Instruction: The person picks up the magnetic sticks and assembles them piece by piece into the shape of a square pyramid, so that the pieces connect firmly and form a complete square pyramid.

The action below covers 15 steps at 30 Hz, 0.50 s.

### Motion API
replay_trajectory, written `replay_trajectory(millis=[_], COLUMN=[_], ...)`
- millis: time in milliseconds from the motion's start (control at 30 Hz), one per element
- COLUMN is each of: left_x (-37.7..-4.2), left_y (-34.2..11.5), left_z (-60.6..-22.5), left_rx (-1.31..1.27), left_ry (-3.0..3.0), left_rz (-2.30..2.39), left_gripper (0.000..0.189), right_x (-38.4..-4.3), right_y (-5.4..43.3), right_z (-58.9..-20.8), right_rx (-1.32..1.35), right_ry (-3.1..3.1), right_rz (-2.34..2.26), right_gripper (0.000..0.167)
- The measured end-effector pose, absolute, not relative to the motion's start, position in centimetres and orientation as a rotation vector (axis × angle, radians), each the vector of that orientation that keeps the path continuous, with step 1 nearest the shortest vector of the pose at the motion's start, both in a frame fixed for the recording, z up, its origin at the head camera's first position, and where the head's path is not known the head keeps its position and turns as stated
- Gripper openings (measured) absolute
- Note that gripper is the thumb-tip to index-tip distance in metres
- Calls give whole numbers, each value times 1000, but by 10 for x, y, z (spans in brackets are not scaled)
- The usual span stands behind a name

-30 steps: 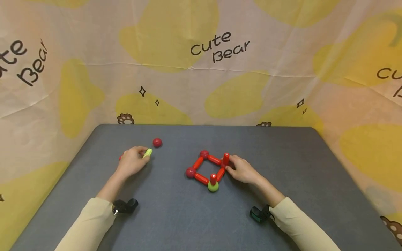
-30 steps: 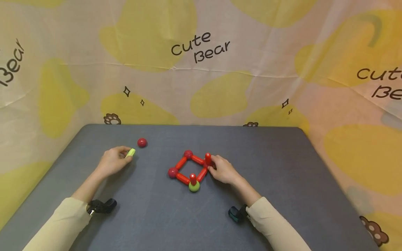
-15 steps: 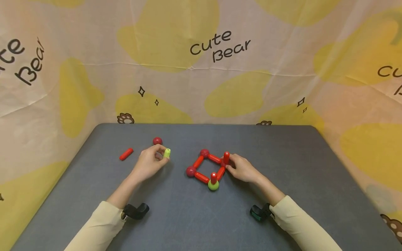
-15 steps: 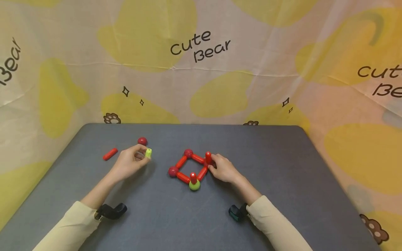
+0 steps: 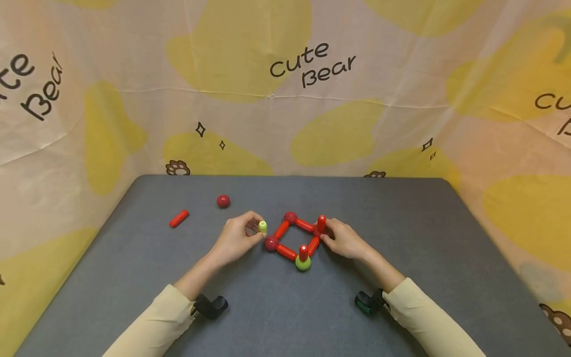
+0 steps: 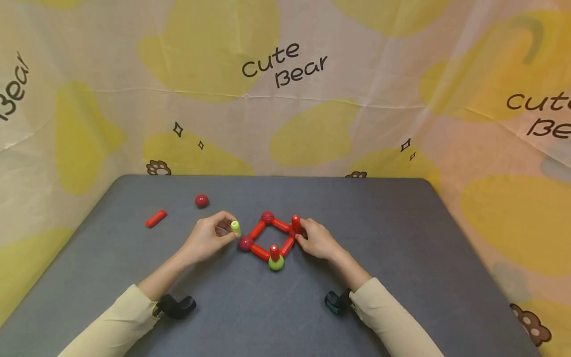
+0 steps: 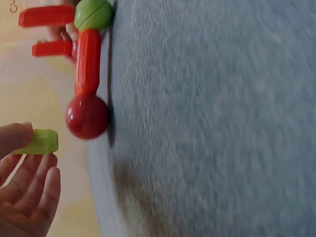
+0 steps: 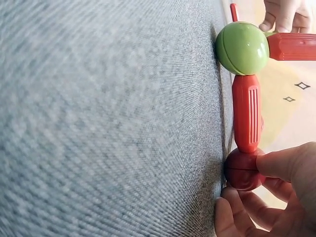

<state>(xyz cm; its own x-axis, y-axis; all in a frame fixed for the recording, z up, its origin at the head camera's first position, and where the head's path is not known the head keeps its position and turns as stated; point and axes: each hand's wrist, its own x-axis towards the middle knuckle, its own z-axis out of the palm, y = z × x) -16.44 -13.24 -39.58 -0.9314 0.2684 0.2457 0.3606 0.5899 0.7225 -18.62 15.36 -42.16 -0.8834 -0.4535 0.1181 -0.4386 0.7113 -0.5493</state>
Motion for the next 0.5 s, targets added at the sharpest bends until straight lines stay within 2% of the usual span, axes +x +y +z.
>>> replay_trajectory(millis=[500], left_x=[-166], left_y=[-118], left_z=[-401], left_rx=[-604], left_ry=[-2752], left_rz=[-1296], left_gripper=[19], right_x=[-187], right_y=[154], right_z=[-421], right_rx=[-768], right_ry=[2886], right_rz=[-904], right_gripper=[30])
